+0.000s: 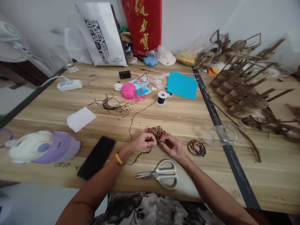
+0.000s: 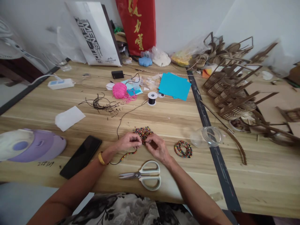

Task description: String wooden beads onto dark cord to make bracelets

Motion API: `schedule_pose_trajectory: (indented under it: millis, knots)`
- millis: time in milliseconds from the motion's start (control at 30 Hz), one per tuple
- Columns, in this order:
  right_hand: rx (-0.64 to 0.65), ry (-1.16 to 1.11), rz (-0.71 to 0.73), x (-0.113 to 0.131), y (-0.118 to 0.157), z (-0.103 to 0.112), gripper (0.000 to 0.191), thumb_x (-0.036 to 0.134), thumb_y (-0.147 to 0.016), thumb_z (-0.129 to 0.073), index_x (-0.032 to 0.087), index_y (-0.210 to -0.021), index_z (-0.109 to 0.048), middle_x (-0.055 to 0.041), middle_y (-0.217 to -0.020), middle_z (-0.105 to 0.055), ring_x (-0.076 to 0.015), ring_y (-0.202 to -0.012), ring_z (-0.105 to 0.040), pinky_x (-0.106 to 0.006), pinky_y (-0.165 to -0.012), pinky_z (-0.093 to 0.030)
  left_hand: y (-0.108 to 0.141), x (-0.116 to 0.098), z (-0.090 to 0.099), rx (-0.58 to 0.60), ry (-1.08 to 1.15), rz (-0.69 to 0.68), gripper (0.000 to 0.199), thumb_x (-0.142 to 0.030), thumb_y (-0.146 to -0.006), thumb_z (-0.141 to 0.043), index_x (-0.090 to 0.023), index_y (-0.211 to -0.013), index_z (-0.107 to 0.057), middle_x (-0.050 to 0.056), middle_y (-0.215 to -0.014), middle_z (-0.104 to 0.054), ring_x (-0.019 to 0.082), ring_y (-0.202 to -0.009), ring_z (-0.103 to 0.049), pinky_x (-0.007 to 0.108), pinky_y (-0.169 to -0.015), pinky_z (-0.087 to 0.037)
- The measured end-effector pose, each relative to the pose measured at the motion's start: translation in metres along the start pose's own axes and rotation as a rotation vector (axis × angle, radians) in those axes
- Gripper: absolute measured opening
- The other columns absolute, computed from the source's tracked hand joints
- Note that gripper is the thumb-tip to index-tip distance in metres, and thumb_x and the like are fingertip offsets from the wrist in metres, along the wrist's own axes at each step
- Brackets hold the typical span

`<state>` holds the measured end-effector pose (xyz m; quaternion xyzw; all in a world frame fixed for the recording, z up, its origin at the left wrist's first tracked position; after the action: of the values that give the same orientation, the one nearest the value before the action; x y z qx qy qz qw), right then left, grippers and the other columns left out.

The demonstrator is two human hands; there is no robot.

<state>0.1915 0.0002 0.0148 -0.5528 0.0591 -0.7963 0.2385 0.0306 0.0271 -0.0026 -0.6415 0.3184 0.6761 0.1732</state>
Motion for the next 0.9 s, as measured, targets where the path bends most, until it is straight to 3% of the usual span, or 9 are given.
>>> schedule_pose_trajectory:
  millis: [267, 900]
  knots:
    - [0.035, -0.050, -0.046, 0.0000, 0.0021, 0.0002, 0.010, 0.027, -0.087, -0.058, 0.017, -0.087, -0.061, -0.0074, -0.083, -0.065, -0.0173, -0.076, -0.061, -0.030, -0.069, -0.050, 0.0001, 0.0021, 0.0002, 0.004, -0.003, 0.001, 0.033, -0.043, -0.074, -0.067, -0.011, -0.075, -0.059, 0.000, -0.062, -0.058, 0.009, -0.057, -0.055, 0.021, -0.057, -0.044]
    - [0.077, 0.015, 0.029, 0.0008, 0.0047, -0.0023, 0.005, 0.022, -0.086, -0.059, 0.017, -0.086, -0.060, -0.0064, -0.080, -0.064, -0.0160, -0.074, -0.060, -0.028, -0.068, -0.049, 0.0002, -0.0012, -0.0001, 0.011, -0.050, -0.012, 0.031, -0.041, -0.075, -0.065, -0.011, -0.075, -0.057, -0.001, -0.061, -0.057, 0.010, -0.056, -0.055, 0.022, -0.057, -0.044]
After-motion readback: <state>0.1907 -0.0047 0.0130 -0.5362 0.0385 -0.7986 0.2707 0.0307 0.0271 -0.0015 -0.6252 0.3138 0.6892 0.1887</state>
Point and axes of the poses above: each hand's wrist, its own y-axis away from the middle knuckle, its own z-axis out of the back of the hand, x = y × z, the point moved 4 cm from there along -y, towards the middle knuckle
